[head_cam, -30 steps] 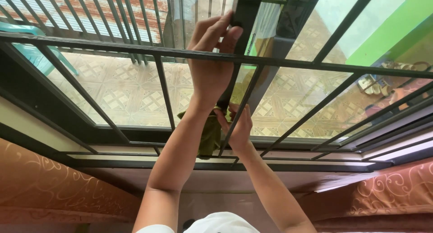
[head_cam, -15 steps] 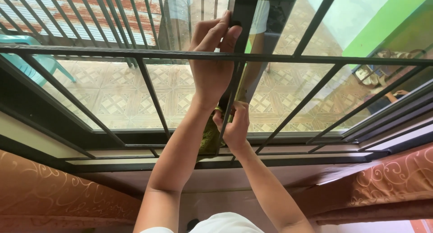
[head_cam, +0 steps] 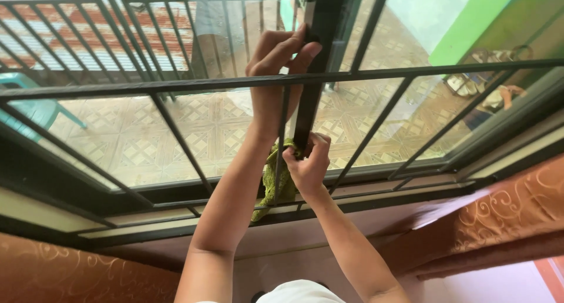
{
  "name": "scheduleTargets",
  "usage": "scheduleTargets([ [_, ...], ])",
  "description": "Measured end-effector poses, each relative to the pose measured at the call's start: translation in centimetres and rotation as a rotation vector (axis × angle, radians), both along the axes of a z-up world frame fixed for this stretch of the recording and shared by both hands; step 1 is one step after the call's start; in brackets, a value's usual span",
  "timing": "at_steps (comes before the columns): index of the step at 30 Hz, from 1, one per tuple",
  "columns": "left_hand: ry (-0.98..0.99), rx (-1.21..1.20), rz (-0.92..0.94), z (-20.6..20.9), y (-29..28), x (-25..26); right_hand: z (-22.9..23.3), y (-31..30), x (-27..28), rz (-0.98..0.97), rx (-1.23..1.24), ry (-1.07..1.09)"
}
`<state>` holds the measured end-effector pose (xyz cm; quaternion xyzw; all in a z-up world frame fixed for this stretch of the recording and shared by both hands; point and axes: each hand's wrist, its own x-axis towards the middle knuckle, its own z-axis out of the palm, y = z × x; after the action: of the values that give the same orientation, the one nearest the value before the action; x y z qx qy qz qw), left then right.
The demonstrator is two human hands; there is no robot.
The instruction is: The person wipes the metal bars and glass of a window using a green cloth. They systematically clean the horizontal and vertical bars, then wipe the glass panes and the window frame.
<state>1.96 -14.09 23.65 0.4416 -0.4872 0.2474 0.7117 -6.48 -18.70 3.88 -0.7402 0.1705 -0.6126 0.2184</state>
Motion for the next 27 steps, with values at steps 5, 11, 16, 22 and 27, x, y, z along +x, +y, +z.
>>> scheduleTargets([
  [5,-0.068,0.018,-0.034,0.7,-0.7,-0.1,0.0,-1.1,-0.8,0.008,-0.045,-0.007],
  [11,-0.096,-0.022,-0.027,0.9,-1.0,-0.3,0.4,-1.4,-1.3,0.012,-0.061,-0.005],
  [16,-0.068,0.070,-0.061,1.6,0.1,0.5,0.2,-1.5,-1.0,0.057,-0.065,-0.015],
  [22,-0.010,-0.071,0.187,5.5,1.1,2.4,-0.4,-2.1,-0.4,0.022,-0.051,-0.031],
  [27,-0.097,-0.033,0.187,6.1,0.3,3.2,-0.7,-2.3,-0.1,-0.040,-0.055,-0.020],
])
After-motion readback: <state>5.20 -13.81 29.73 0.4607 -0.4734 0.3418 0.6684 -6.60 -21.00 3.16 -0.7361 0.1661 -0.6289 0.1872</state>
